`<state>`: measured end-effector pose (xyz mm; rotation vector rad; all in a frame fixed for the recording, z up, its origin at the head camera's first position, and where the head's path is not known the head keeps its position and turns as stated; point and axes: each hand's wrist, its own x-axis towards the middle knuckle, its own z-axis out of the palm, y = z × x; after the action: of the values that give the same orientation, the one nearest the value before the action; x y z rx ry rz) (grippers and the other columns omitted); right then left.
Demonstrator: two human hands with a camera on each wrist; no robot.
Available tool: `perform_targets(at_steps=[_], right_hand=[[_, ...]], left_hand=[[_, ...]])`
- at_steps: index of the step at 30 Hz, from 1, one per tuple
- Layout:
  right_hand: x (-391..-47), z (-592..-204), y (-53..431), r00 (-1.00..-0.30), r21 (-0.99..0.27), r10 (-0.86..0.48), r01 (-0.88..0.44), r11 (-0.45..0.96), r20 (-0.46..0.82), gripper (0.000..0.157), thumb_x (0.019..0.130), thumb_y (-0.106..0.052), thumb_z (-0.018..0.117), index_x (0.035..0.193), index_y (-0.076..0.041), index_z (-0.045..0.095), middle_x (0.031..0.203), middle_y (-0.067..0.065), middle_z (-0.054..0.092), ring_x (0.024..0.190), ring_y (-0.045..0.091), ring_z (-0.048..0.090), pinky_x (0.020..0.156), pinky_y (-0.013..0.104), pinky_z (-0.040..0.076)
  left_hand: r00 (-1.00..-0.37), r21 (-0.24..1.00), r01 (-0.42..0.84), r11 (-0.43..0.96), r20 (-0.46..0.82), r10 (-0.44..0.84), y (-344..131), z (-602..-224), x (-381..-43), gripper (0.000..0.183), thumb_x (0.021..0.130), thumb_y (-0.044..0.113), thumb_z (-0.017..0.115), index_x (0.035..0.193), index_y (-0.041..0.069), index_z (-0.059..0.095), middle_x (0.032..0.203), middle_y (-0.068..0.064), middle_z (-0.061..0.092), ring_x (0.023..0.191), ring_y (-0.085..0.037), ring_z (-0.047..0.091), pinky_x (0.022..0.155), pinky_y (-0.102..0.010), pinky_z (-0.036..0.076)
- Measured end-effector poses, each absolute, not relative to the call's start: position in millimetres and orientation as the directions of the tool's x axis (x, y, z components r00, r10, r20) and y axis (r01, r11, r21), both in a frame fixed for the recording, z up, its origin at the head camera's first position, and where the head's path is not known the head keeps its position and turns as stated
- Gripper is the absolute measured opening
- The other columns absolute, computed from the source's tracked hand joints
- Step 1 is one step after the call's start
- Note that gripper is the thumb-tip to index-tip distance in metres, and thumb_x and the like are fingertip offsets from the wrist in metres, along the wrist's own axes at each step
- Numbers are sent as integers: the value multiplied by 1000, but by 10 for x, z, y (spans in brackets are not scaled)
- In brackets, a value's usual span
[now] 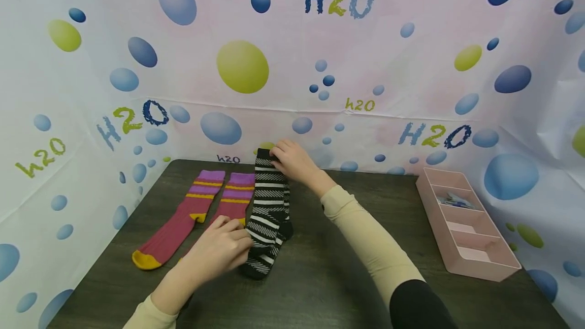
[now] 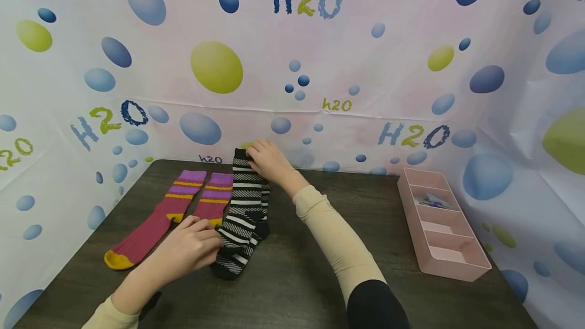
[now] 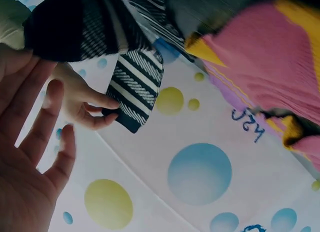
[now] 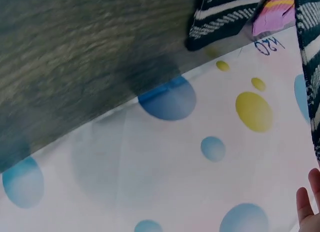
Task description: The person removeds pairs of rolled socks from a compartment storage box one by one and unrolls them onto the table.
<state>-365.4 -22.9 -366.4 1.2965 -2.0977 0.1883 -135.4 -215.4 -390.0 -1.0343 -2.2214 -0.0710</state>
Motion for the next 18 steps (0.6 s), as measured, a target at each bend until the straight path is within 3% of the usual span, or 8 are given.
perform_targets(at_steps=[4, 7, 10, 18], right_hand=[[-3689, -3617, -124, -283, 217, -746, -842, 494, 602, 19, 88, -22, 73, 100, -9, 66, 104, 6, 66, 105, 25, 61, 93, 39, 49], [-3707, -3592, -19, -276, 221, -747, -843, 490, 605, 20, 87, -22, 73, 100, -8, 66, 103, 7, 66, 104, 25, 61, 92, 40, 49], [-3719, -3577, 98, -276, 222, -746, -842, 492, 606, 19, 87, -20, 73, 99, -7, 66, 102, 8, 65, 101, 26, 60, 89, 40, 49], [-3778, -3664, 395, -290, 236, -756, -832, 502, 587, 19, 86, -19, 74, 98, -7, 66, 100, 8, 64, 102, 27, 58, 94, 42, 46]], left_hand=[[-385, -233, 730, 642, 636, 669, -2053, -3876, -1361, 26, 91, 15, 46, 74, 20, 65, 74, 11, 64, 78, -13, 55, 76, -34, 41], [-362, -233, 743, 627, 648, 670, -1959, -3864, -1366, 32, 95, 18, 40, 75, 19, 65, 74, 10, 63, 78, -13, 55, 76, -34, 40], [-347, -236, 755, 611, 647, 679, -1855, -3864, -1379, 30, 94, 18, 41, 75, 19, 65, 74, 10, 63, 79, -13, 55, 75, -32, 40], [-336, -245, 801, 547, 573, 748, -1572, -3940, -1389, 3, 81, 20, 67, 78, 21, 65, 79, 12, 66, 82, -11, 57, 78, -29, 40]])
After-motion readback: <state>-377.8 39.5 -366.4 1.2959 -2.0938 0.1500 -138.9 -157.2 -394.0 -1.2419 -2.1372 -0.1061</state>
